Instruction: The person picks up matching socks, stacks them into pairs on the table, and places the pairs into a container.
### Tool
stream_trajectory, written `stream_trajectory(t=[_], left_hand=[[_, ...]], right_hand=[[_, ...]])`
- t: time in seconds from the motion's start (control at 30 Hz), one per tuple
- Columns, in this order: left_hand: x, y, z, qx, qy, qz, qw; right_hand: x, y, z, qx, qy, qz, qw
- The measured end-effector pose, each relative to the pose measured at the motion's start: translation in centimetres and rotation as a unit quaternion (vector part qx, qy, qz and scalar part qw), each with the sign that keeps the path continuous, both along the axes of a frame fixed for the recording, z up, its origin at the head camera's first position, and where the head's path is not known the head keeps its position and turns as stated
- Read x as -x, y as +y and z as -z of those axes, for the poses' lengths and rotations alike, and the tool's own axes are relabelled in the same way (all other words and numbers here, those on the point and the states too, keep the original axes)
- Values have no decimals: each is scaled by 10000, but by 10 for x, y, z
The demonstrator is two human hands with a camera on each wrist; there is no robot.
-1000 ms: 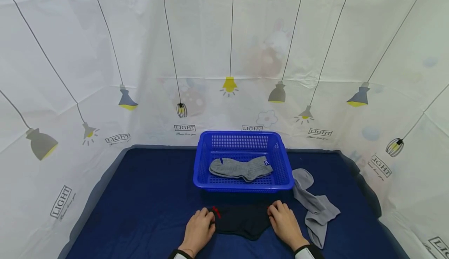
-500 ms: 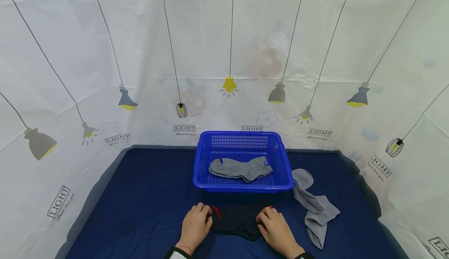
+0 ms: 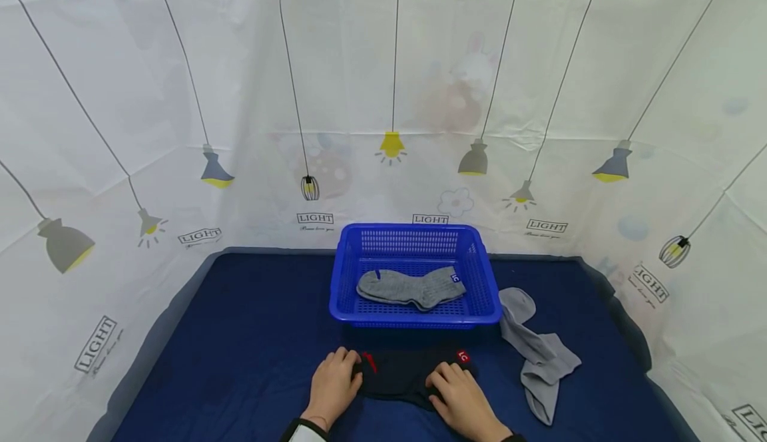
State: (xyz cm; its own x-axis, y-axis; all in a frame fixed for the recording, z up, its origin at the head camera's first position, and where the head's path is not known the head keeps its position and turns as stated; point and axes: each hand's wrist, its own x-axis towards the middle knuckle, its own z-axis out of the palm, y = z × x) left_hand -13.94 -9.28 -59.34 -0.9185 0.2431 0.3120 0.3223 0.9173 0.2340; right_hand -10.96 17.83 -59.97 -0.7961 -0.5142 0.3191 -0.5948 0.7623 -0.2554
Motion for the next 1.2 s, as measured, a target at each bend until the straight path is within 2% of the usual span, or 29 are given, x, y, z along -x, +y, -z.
stream_trajectory(t=[0.13,0.23,0.4,0.6,1.0,1.2], left_hand=[[3,1,5,-31,-91,-32,9999],[5,1,6,-92,-14,-35,10000],[7,2,6,-133,131,-2,9998],[10,3,5,-159,-20,-43,9999],[14,2,-2,-321,58,-176,9993],[17,1,1,-297,-13,-234,9993]], right_hand=[[0,1,1,-94,-217,-80,9997],[0,0,2,-171,-277,-99,9994],[0,-4,4,-293,-50,-88,9995],[0,-7,6,-419,191,-28,9989],[-6,1,-2,-549,-87,-318,9979],[-9,4,-1,-563,-357,-355,9971]])
